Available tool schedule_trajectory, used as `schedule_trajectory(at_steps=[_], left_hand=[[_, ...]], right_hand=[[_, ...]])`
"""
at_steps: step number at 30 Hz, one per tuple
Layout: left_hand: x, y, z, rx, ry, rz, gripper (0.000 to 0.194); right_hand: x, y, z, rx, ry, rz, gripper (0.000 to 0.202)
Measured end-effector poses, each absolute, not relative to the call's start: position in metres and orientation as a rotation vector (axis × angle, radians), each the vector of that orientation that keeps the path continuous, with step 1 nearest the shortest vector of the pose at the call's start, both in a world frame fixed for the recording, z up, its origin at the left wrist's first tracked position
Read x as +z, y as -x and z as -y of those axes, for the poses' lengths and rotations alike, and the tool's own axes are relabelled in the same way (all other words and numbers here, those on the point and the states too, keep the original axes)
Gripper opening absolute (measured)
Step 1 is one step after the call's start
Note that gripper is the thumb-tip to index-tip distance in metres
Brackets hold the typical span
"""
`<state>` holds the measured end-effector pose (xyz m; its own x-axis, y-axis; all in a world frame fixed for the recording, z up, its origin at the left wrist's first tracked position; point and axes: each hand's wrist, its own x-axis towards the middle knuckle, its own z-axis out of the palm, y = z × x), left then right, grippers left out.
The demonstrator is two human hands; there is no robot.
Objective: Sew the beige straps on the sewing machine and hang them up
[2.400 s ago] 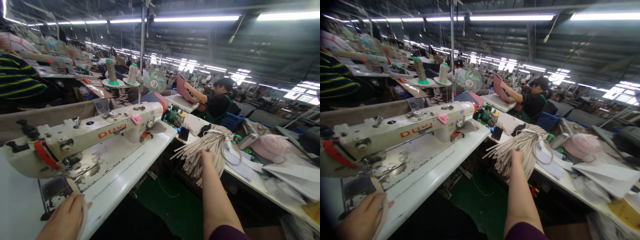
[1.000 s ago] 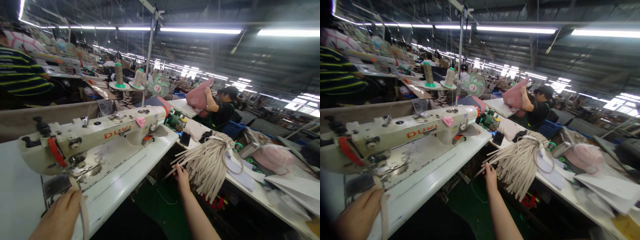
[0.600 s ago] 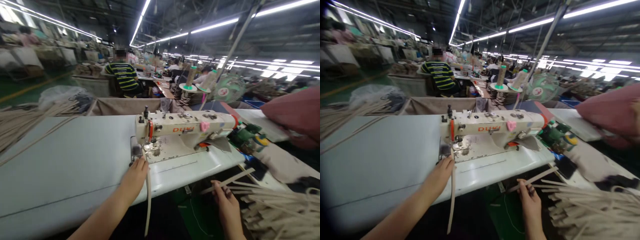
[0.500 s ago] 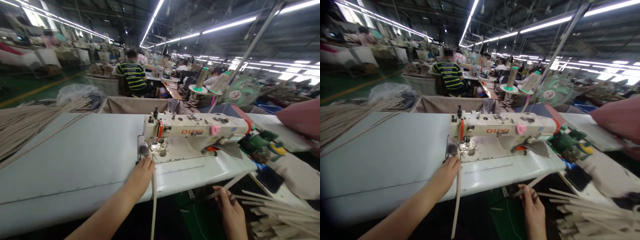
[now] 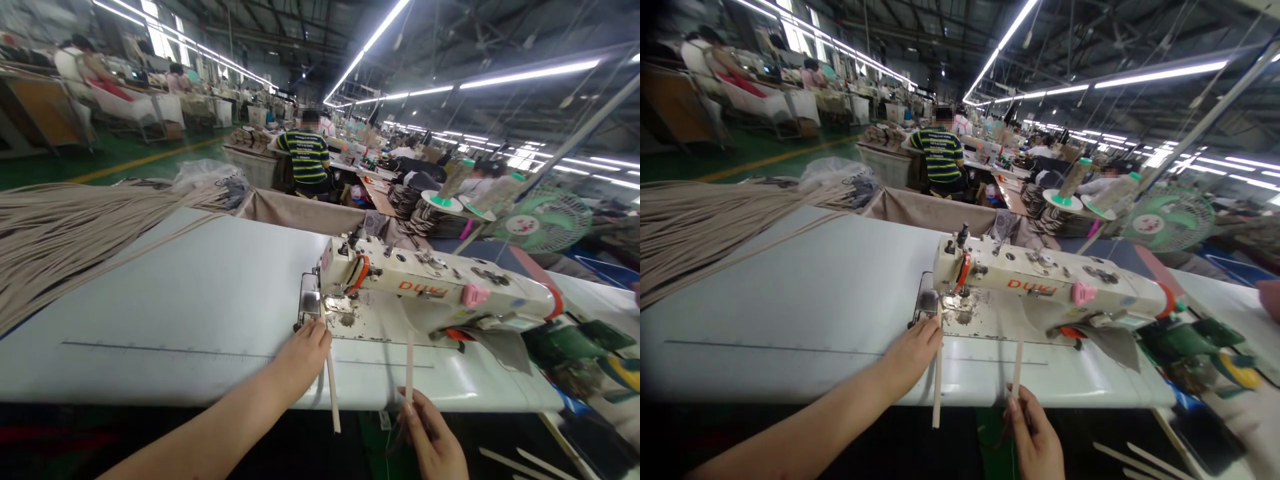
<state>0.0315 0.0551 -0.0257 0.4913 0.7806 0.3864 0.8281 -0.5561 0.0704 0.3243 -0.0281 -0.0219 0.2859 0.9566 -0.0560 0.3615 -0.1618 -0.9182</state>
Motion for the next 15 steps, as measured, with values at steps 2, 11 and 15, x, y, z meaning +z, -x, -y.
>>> schedule_trajectory(at_steps=[2,11,15], left_hand=[[-0.025,-0.032,-0.055,-0.583,2.609,1.415,0.034],[-0.021,-0.032,-0.055,-0.638,2.610,1.442,0.027],[-0.019,-0.031,-0.054,-0.628,2.629,1.448,0.031]], right_hand=[[-0.018,-0.316,0.027,0.896,1.698,1.255,0.069],[-0.007,-0.294,0.021,0.901,1.684,1.382,0.070],[-0.007,-0.288,0.019,0.961,1.685,1.437,0.070]])
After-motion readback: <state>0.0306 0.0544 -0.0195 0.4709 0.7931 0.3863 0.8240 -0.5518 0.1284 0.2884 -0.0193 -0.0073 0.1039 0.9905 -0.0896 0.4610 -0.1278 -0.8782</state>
